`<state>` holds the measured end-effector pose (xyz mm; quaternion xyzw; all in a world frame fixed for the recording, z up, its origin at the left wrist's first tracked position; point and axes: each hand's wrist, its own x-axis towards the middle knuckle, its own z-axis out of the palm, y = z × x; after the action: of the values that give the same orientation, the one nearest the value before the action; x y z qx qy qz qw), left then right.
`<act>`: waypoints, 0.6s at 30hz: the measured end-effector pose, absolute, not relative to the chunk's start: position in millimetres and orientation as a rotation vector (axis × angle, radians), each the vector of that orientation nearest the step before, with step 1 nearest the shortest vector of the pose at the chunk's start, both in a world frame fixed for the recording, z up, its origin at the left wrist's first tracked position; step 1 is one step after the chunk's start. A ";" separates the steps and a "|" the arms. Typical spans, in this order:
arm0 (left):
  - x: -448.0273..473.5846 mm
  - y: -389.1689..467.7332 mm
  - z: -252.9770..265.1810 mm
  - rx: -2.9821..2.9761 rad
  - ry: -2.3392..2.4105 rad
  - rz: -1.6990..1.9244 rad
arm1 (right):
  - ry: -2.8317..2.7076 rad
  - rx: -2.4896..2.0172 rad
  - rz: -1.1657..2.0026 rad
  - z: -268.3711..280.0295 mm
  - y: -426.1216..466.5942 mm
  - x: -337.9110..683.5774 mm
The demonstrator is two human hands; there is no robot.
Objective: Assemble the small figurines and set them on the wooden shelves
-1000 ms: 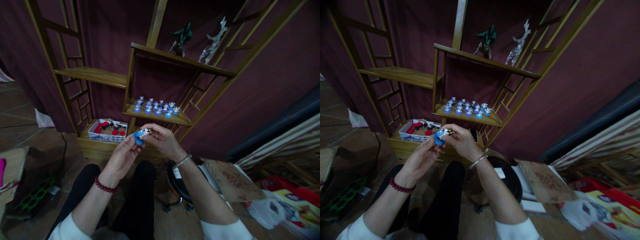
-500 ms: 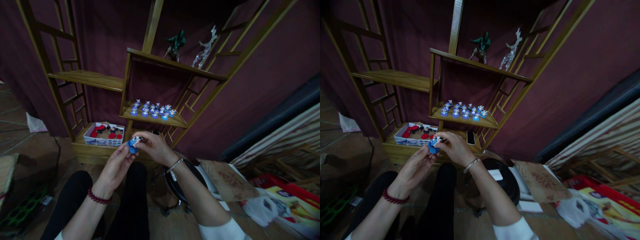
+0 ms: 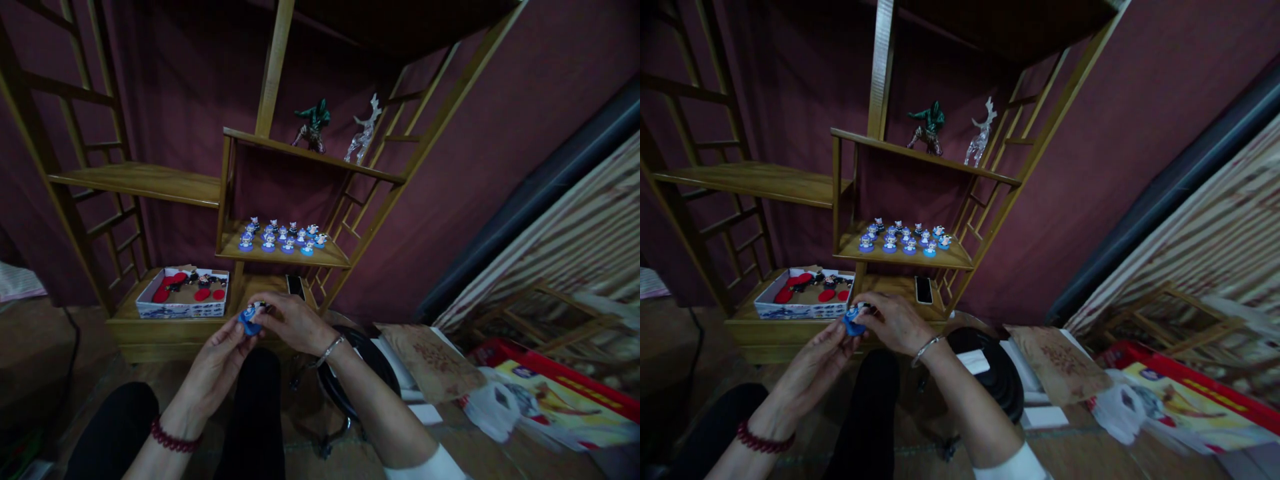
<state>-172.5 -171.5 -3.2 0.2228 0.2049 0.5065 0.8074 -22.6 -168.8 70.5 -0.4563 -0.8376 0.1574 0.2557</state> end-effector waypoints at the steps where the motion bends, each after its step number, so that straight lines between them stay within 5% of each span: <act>1: -169.0 -169.7 -2.6 0.475 0.442 1.076 | -2.263 -1.250 0.427 71.1 -168.5 -18.8; 18: -147.7 -159.6 -4.5 0.614 0.471 0.966 | -2.195 -1.251 0.554 61.1 -164.9 19.3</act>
<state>-147.7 -159.6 -4.5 0.2879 0.2210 0.4526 0.8145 19.3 -164.9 61.1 -0.4650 -0.8162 0.2061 0.2740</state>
